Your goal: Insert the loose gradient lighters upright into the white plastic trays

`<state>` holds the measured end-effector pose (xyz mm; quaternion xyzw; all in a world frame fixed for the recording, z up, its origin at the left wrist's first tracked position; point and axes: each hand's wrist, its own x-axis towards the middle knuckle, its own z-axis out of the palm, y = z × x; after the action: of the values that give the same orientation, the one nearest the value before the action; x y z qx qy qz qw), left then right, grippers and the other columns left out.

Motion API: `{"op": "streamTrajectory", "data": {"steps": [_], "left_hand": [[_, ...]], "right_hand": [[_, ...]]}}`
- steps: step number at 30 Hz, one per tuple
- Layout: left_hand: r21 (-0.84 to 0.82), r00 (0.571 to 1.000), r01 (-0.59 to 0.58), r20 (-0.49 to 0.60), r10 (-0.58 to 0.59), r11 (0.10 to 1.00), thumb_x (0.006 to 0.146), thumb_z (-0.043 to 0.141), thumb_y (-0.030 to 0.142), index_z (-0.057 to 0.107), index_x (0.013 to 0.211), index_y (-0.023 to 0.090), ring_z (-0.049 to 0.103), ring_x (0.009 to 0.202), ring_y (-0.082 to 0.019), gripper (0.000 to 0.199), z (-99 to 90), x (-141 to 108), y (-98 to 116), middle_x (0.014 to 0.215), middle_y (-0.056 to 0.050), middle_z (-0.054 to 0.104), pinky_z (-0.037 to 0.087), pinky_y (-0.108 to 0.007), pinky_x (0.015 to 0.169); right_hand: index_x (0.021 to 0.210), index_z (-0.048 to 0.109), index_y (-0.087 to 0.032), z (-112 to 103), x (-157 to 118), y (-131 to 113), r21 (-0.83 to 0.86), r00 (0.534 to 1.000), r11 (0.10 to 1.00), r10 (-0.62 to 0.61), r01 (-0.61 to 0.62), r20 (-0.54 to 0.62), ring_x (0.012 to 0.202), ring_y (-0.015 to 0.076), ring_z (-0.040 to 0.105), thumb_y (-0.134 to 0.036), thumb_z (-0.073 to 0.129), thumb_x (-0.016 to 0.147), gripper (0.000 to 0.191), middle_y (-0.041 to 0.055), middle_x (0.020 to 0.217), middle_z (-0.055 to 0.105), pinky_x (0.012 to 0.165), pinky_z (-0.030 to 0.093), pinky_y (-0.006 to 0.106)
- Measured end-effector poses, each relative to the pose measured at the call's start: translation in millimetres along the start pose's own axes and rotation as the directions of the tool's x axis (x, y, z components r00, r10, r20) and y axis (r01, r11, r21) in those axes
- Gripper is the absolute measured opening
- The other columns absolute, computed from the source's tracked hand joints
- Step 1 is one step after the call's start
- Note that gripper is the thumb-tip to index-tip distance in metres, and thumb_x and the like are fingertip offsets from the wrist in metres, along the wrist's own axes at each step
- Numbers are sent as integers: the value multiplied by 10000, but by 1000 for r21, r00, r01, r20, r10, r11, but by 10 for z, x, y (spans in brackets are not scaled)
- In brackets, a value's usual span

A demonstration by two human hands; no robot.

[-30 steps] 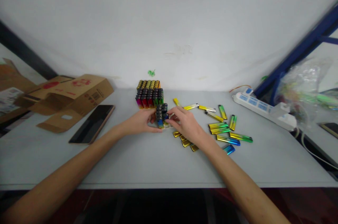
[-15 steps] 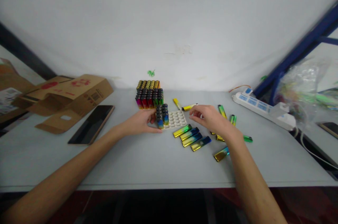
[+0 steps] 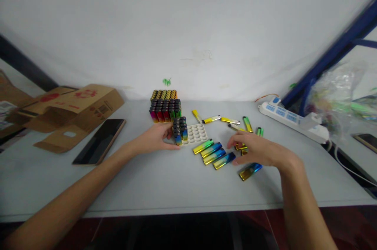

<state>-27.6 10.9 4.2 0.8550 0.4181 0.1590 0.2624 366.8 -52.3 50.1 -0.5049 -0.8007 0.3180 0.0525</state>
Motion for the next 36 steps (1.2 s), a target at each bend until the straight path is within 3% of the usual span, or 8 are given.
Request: {"op": "streamTrajectory", "data": {"steps": [7,13,18,22,27,31,33,36], "left_hand": [[6,1000,-3,-4,3,1000,730,873,695,609,913,221,659,767,-242,573,0,-2,12,858,-25,693,444,-318,660],[12,1000,-5,4,5,1000,736,878,685,603,920,218,657,772,-248,572,-1,-8,6,865,-31,689,444,-321,666],[-10,1000,-3,-2,3,1000,736,876,677,598,922,221,658,776,-251,566,8,-10,8,858,-29,685,443,-319,665],[-17,1000,-14,-7,14,1000,731,874,672,601,931,222,651,780,-252,563,21,-6,-7,863,-27,681,442,-321,672],[5,1000,-16,-10,16,1000,740,858,697,599,922,218,627,758,-246,574,26,1,-25,858,-30,672,423,-324,659],[6,999,-30,-10,30,1000,748,861,692,601,928,213,628,764,-247,574,27,5,-29,865,-34,673,424,-323,663],[5,999,-33,-14,33,999,749,867,680,604,938,210,636,774,-248,570,26,4,-26,865,-34,677,431,-321,668],[9,999,-32,-17,32,999,749,874,660,613,950,209,643,779,-245,558,24,-2,-17,856,-27,679,437,-315,668]], "right_hand": [[938,819,-259,108,-4,-12,36,995,996,-85,87,-45,1066,313,700,-536,823,895,281,111,1114,733,1007,561,464],[1009,770,-217,22,42,-134,325,990,935,-131,142,-56,992,268,747,-589,855,884,402,105,1062,801,927,600,414],[997,750,-197,52,168,-179,634,987,758,-89,154,-133,989,253,788,-519,921,851,393,123,1083,839,922,615,399],[1029,732,-235,93,337,-296,785,960,571,-21,240,-279,965,240,790,-487,944,842,379,55,1020,806,922,622,409],[1104,742,-280,108,623,-578,898,950,334,26,286,-312,788,161,741,-491,946,836,398,-19,992,685,806,647,372],[1155,756,-231,221,850,-670,867,939,414,77,277,-336,615,118,550,-567,903,861,470,-23,778,588,443,317,215],[1064,756,-191,320,925,-663,845,934,468,100,259,-342,560,96,430,-642,880,852,514,-47,667,510,439,194,216],[980,695,-203,454,966,-657,829,929,495,105,260,-355,560,87,427,-742,852,818,585,-39,719,567,451,198,209]]}}
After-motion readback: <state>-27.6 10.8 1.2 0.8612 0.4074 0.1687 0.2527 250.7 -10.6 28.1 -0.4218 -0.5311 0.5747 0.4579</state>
